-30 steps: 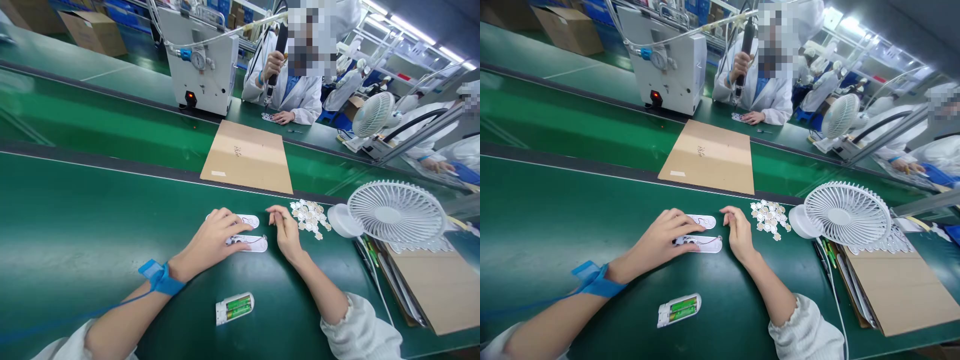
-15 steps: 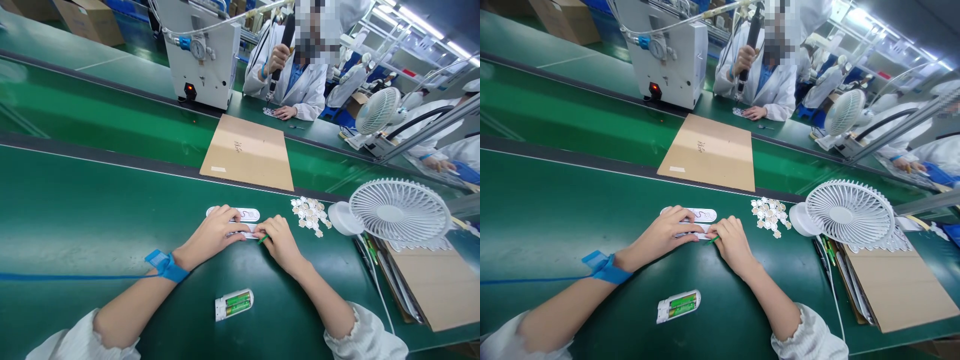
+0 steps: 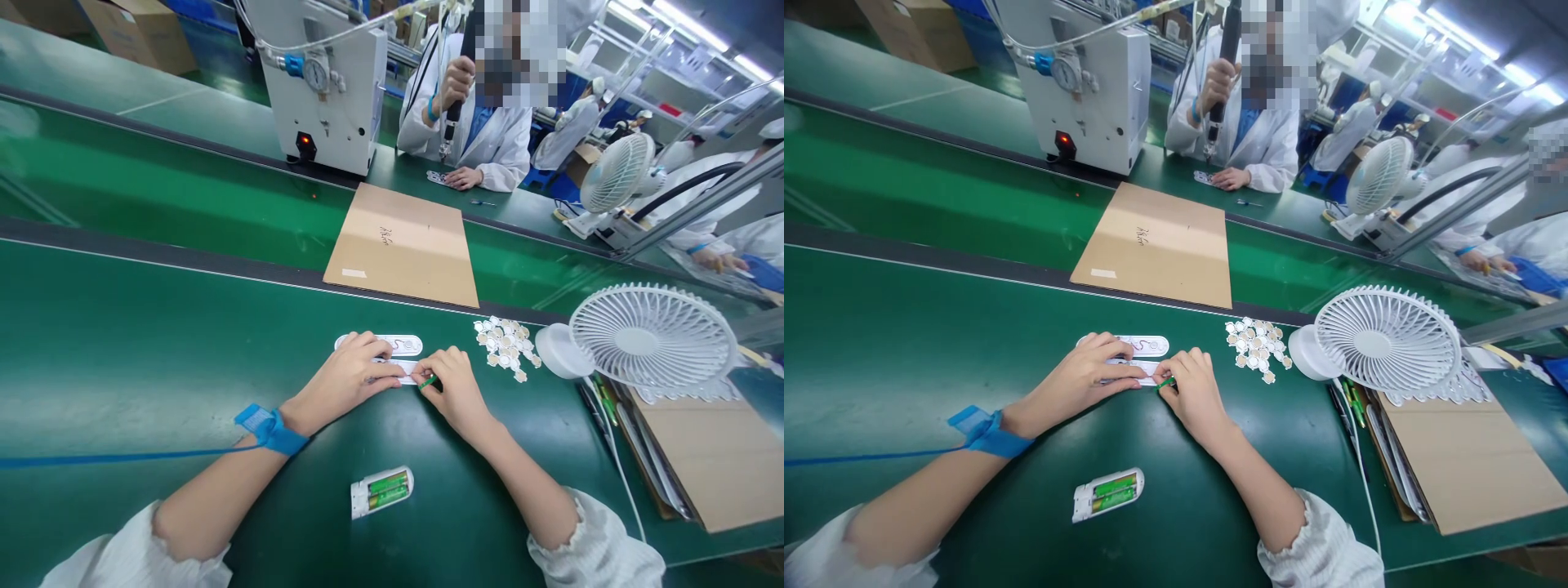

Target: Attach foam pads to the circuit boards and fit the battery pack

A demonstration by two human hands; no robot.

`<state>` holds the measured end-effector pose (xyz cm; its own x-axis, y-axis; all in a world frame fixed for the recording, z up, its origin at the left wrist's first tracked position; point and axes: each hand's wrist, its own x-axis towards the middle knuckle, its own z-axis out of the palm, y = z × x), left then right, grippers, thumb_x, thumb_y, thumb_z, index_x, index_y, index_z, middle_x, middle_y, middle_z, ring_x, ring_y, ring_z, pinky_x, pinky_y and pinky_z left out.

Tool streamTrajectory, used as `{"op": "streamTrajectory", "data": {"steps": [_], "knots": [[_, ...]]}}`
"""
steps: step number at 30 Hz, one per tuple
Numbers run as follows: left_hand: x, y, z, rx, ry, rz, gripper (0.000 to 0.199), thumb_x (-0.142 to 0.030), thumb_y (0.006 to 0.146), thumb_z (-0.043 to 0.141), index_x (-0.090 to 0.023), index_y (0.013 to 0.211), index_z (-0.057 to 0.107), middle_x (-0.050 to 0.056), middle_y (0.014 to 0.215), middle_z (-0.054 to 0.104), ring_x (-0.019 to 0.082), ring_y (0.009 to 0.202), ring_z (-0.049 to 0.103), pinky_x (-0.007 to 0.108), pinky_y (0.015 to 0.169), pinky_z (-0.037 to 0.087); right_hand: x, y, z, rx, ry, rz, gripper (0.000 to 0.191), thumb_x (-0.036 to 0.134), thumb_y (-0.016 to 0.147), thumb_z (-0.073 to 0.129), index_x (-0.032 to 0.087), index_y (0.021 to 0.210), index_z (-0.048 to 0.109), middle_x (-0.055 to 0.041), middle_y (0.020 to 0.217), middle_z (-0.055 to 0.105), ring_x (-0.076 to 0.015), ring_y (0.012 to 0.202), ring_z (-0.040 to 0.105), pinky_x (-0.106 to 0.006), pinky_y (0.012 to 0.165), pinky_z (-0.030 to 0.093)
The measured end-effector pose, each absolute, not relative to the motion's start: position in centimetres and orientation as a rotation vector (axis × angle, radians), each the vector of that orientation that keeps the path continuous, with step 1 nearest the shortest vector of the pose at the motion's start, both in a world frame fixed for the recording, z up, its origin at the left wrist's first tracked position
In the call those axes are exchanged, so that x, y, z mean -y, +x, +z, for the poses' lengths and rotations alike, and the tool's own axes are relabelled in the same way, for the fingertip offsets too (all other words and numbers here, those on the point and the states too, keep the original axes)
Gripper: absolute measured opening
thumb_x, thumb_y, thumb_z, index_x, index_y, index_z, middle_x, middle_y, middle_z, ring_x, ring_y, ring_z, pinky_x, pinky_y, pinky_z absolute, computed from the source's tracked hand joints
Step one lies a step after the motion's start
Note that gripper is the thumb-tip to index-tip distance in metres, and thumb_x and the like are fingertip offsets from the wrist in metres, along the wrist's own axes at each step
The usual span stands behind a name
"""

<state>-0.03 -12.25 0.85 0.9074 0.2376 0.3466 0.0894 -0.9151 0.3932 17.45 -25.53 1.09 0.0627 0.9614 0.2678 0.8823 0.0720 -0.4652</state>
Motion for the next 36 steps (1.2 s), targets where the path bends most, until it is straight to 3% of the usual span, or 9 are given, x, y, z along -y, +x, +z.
{"op": "streamTrajectory", "data": {"steps": [13, 22, 27, 36], "knots": [[12.3, 0.0, 0.8, -0.224, 2.742, 0.593, 0.022, -0.037, 0.097, 0.050, -0.029, 0.103, 0.069, 0.004, 0.100, 0.059, 0.021, 0.096, 0.049, 0.032, 0.076, 0.037, 25.5, 17.2, 1.7, 1.772, -1.875, 0.335, 0.019, 0.001, 0.081, 0.064, 0.019, 0.084, 0.059, 0.0018, 0.078, 0.057, -0.0171, 0.077, 0.045, -0.030, 0.071, 0.030], [13.9, 1.2, 1.1, -0.602, 2.508, 0.581, 0.004, -0.025, 0.085, 0.067, -0.027, 0.085, 0.071, 0.000, 0.097, 0.062, 0.022, 0.093, 0.047, 0.037, 0.080, 0.035, 25.2, 17.2, 1.4, 1.733, -1.901, 0.379, 0.016, 0.004, 0.082, 0.063, 0.020, 0.083, 0.059, 0.0014, 0.080, 0.059, -0.0171, 0.078, 0.049, -0.031, 0.071, 0.031], [14.8, 2.2, 1.9, -0.815, 2.369, 0.484, 0.008, -0.018, 0.078, 0.071, -0.022, 0.076, 0.065, 0.000, 0.092, 0.062, 0.023, 0.091, 0.045, 0.038, 0.079, 0.034, 25.1, 17.3, 1.4, 1.695, -1.926, 0.447, 0.011, 0.010, 0.085, 0.063, 0.019, 0.082, 0.058, 0.0007, 0.081, 0.059, -0.0176, 0.079, 0.051, -0.031, 0.072, 0.032], [15.0, 2.7, 3.0, -0.918, 2.288, 0.329, 0.009, -0.013, 0.077, 0.066, -0.021, 0.076, 0.062, 0.000, 0.094, 0.060, 0.024, 0.095, 0.045, 0.039, 0.082, 0.033, 24.0, 17.6, 2.0, 1.609, -1.980, 0.656, 0.013, 0.011, 0.080, 0.065, 0.018, 0.075, 0.055, 0.0010, 0.075, 0.058, -0.0155, 0.069, 0.054, -0.028, 0.066, 0.038]]}}
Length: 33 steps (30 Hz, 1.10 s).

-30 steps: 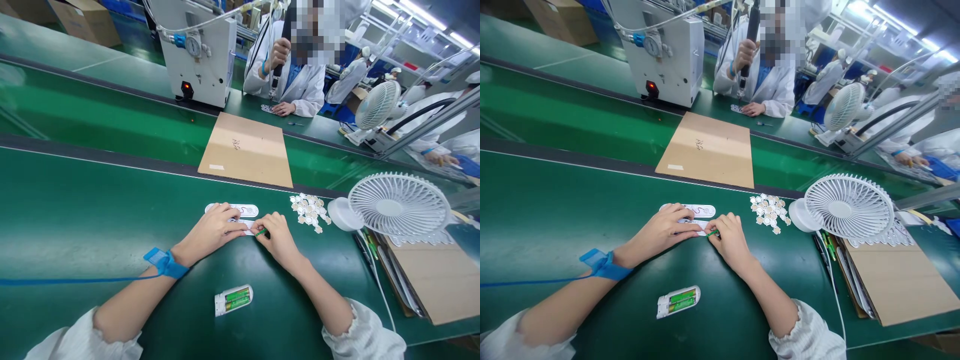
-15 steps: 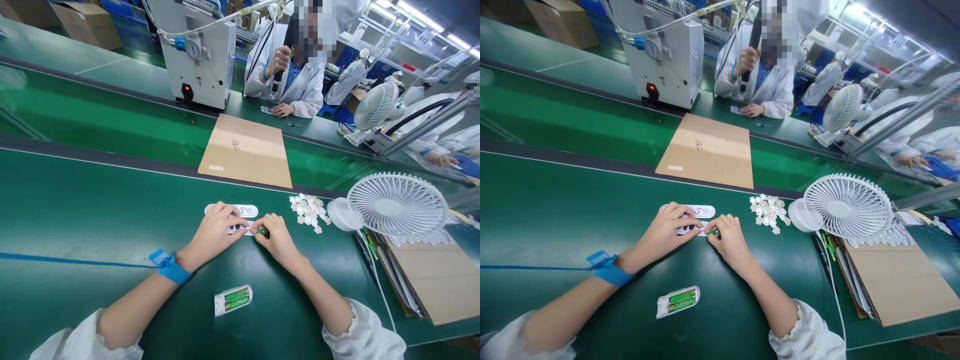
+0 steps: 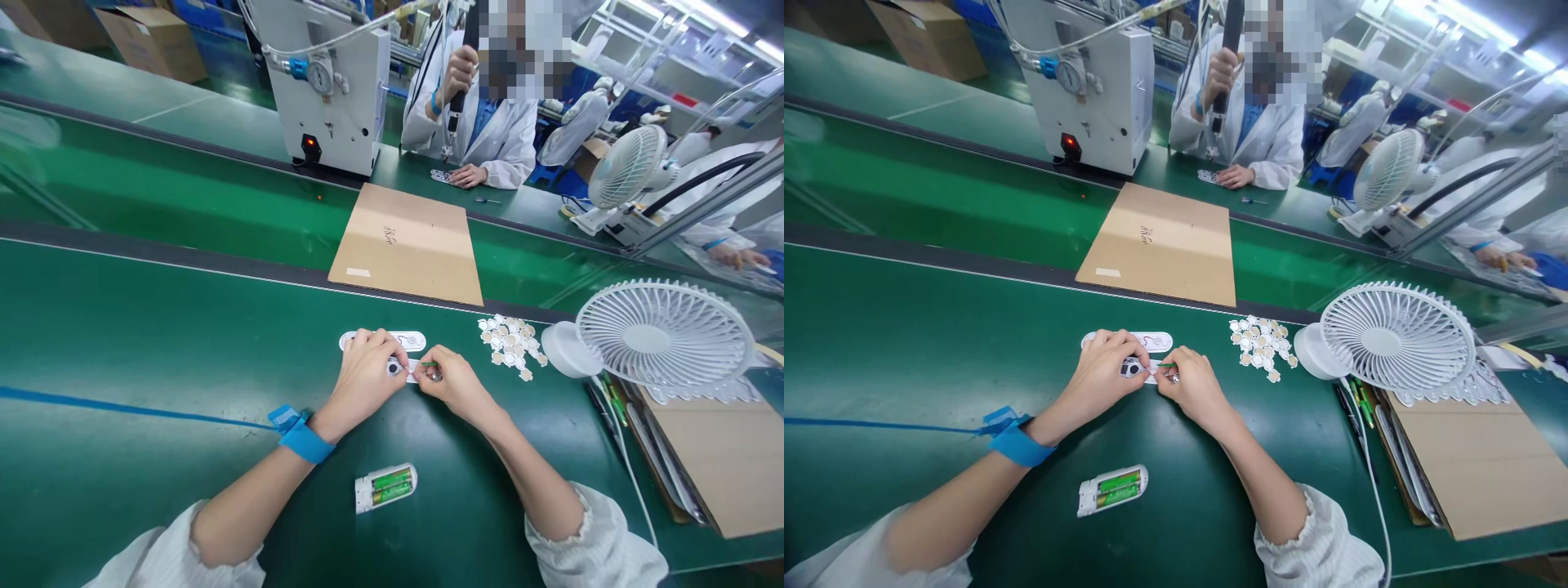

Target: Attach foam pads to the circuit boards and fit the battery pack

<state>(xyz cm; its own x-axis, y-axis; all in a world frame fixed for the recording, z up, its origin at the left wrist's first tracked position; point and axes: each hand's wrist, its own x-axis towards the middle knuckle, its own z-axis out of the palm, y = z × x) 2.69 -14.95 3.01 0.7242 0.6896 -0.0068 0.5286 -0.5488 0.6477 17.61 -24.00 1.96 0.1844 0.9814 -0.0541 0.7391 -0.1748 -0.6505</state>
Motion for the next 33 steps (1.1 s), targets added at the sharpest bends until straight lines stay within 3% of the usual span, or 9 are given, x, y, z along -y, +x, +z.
{"op": "streamTrajectory", "data": {"steps": [15, 22, 33], "knots": [[14.54, 2.59, 2.89, -0.900, 2.274, 0.284, 0.007, -0.018, 0.079, 0.069, -0.022, 0.078, 0.063, 0.000, 0.097, 0.060, 0.025, 0.098, 0.045, 0.040, 0.082, 0.033, 23.97, 17.38, 2.18, 1.563, -2.034, 0.652, 0.011, 0.010, 0.077, 0.063, 0.018, 0.074, 0.058, 0.0008, 0.077, 0.062, -0.0153, 0.069, 0.056, -0.027, 0.065, 0.039], [14.69, 2.78, 3.12, -0.925, 2.285, 0.294, 0.009, -0.016, 0.076, 0.068, -0.021, 0.076, 0.060, 0.000, 0.092, 0.059, 0.024, 0.095, 0.045, 0.039, 0.082, 0.033, 23.70, 17.53, 1.94, 1.552, -2.065, 0.631, 0.014, 0.012, 0.074, 0.067, 0.018, 0.070, 0.055, 0.0011, 0.068, 0.059, -0.0159, 0.063, 0.053, -0.026, 0.059, 0.035], [14.55, 2.49, 2.64, -0.894, 2.271, 0.341, 0.009, -0.019, 0.078, 0.070, -0.023, 0.077, 0.062, -0.001, 0.091, 0.058, 0.023, 0.093, 0.045, 0.036, 0.079, 0.033, 24.59, 17.64, 1.82, 1.579, -1.921, 0.598, 0.009, 0.020, 0.085, 0.060, 0.019, 0.077, 0.057, -0.0018, 0.078, 0.059, -0.0172, 0.070, 0.054, -0.028, 0.062, 0.040]]}}
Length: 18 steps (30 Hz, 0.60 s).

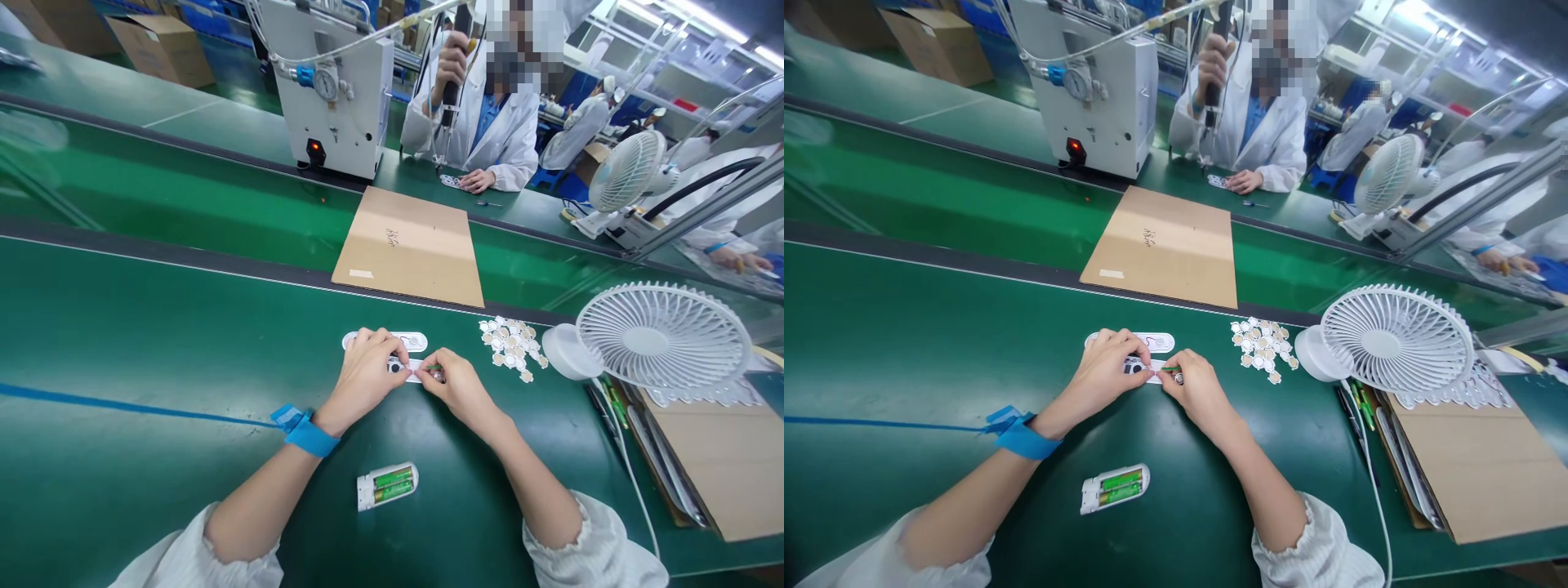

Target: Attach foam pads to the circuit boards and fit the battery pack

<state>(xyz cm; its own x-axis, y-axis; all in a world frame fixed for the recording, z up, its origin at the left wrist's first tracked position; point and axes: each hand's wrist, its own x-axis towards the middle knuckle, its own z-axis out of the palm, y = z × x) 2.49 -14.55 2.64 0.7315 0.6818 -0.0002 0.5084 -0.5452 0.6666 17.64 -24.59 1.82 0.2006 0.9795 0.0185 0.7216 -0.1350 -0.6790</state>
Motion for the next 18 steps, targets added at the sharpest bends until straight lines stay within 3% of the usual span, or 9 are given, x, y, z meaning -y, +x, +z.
{"op": "streamTrajectory", "data": {"steps": [8, 14, 18], "knots": [[14.9, 3.0, 3.0, -0.958, 2.282, 0.329, 0.012, -0.017, 0.076, 0.071, -0.020, 0.075, 0.059, 0.000, 0.089, 0.057, 0.023, 0.092, 0.043, 0.038, 0.081, 0.031, 24.2, 17.2, 1.5, 1.422, -1.892, 0.628, 0.014, 0.018, 0.079, 0.060, 0.020, 0.072, 0.048, -0.0027, 0.074, 0.056, -0.0194, 0.071, 0.051, -0.031, 0.068, 0.038], [14.8, 2.4, 2.7, -0.872, 2.284, 0.376, 0.008, -0.018, 0.083, 0.068, -0.024, 0.086, 0.065, 0.000, 0.092, 0.060, 0.024, 0.093, 0.044, 0.039, 0.081, 0.033, 24.6, 18.8, 2.2, 1.246, -1.754, 0.919, 0.020, 0.039, 0.084, 0.061, 0.019, 0.081, 0.063, -0.0001, 0.069, 0.058, -0.0152, 0.061, 0.048, -0.027, 0.057, 0.035], [15.2, 2.4, 2.3, -0.769, 2.331, 0.437, 0.021, -0.015, 0.084, 0.067, -0.029, 0.099, 0.069, 0.000, 0.104, 0.058, 0.024, 0.098, 0.044, 0.039, 0.083, 0.036, 24.7, 19.3, 2.0, 1.099, -1.601, 1.055, 0.029, 0.045, 0.083, 0.061, 0.018, 0.091, 0.061, -0.0034, 0.081, 0.063, -0.0167, 0.075, 0.058, -0.028, 0.068, 0.045]]}}
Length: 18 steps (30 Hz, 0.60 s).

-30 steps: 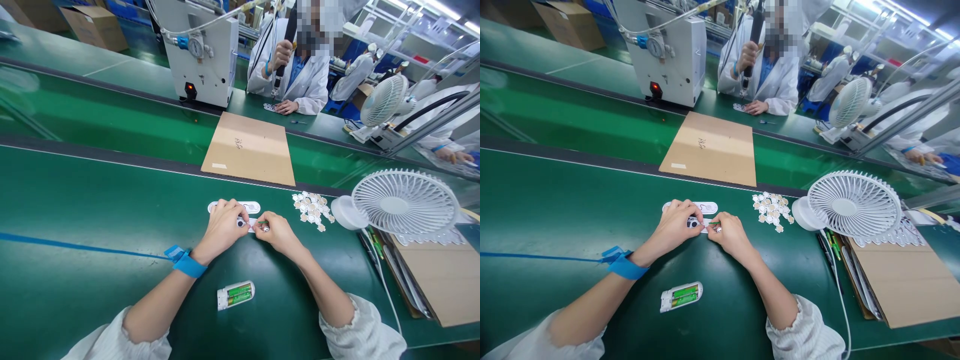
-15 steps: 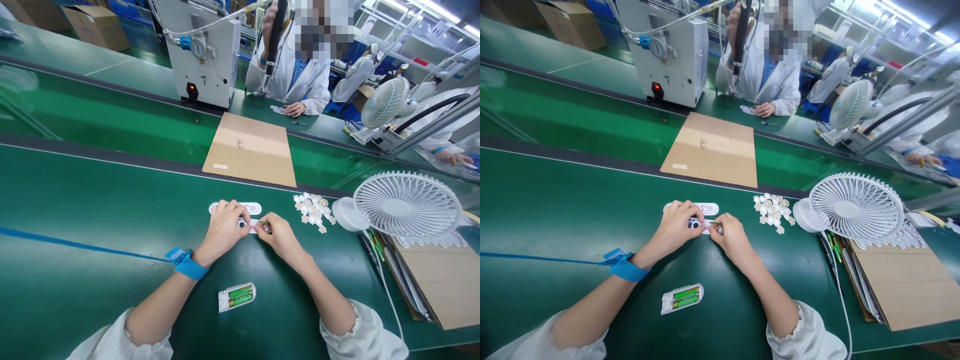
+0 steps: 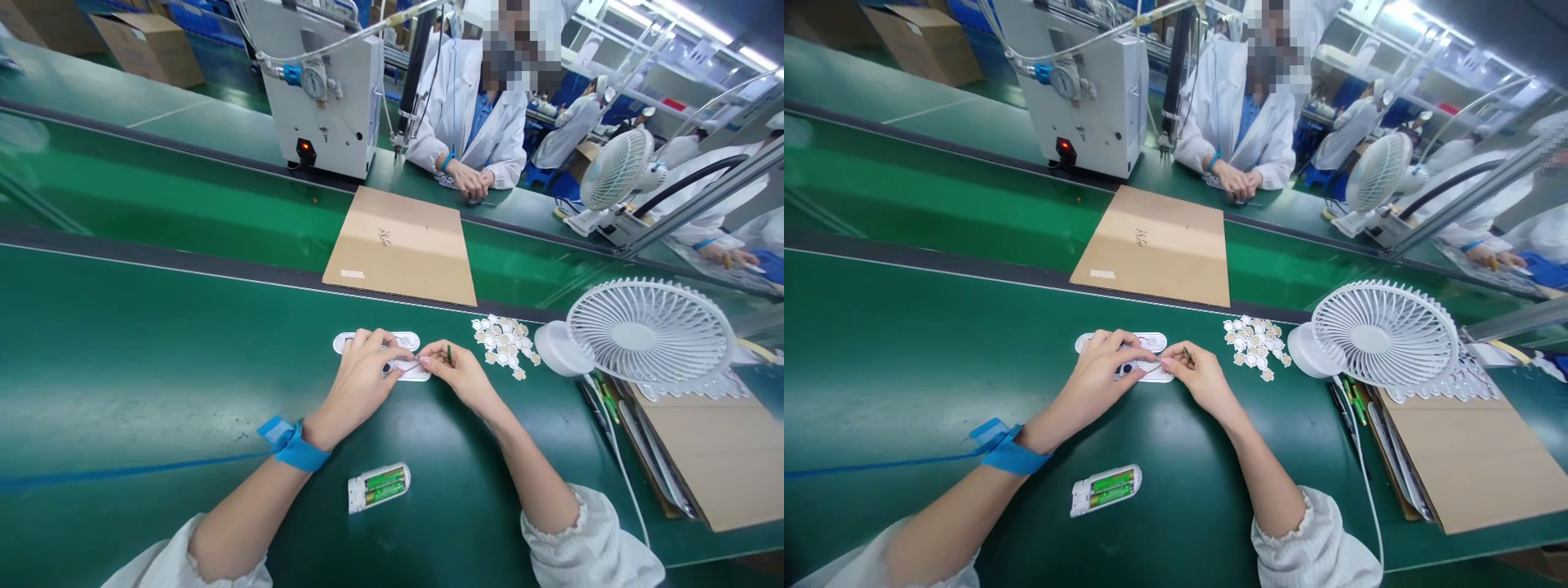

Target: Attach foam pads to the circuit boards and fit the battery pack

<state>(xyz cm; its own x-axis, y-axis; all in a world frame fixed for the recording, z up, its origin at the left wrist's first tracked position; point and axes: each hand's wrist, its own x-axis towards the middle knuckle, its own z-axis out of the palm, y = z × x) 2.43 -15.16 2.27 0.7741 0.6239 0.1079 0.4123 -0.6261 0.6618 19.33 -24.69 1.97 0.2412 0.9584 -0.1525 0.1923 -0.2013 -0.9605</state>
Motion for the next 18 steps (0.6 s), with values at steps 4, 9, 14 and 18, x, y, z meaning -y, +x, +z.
{"op": "streamTrajectory", "data": {"steps": [4, 9, 14, 18], "knots": [[15.8, 3.1, 1.5, -0.754, 2.376, 0.552, 0.010, -0.028, 0.081, 0.074, -0.029, 0.091, 0.073, 0.001, 0.097, 0.058, 0.023, 0.093, 0.045, 0.039, 0.081, 0.039, 24.5, 19.0, 1.7, 1.021, -1.531, 1.098, 0.035, 0.049, 0.080, 0.065, 0.016, 0.093, 0.060, -0.0052, 0.081, 0.064, -0.0177, 0.077, 0.059, -0.029, 0.071, 0.047], [15.7, 3.3, 0.5, -0.787, 2.336, 0.688, 0.005, -0.024, 0.080, 0.074, -0.026, 0.076, 0.074, 0.001, 0.087, 0.060, 0.021, 0.085, 0.045, 0.035, 0.075, 0.040, 24.6, 19.0, 1.3, 1.045, -1.576, 1.042, 0.032, 0.048, 0.080, 0.065, 0.017, 0.090, 0.065, -0.0049, 0.083, 0.065, -0.0172, 0.074, 0.057, -0.028, 0.068, 0.044], [15.1, 3.1, 0.5, -0.795, 2.243, 0.697, 0.006, -0.023, 0.078, 0.076, -0.025, 0.073, 0.073, 0.001, 0.086, 0.061, 0.022, 0.088, 0.045, 0.035, 0.077, 0.041, 24.6, 18.8, 1.5, 1.181, -1.686, 0.882, 0.020, 0.039, 0.083, 0.064, 0.020, 0.084, 0.069, -0.0017, 0.075, 0.060, -0.0149, 0.064, 0.046, -0.028, 0.059, 0.034], [15.1, 3.1, 0.9, -0.779, 2.223, 0.683, 0.007, -0.021, 0.083, 0.071, -0.023, 0.076, 0.072, 0.001, 0.090, 0.061, 0.022, 0.091, 0.045, 0.036, 0.081, 0.041, 24.6, 18.5, 1.7, 1.279, -1.704, 0.762, 0.012, 0.031, 0.084, 0.062, 0.022, 0.083, 0.071, -0.0018, 0.082, 0.055, -0.0145, 0.067, 0.044, -0.028, 0.063, 0.035]]}}
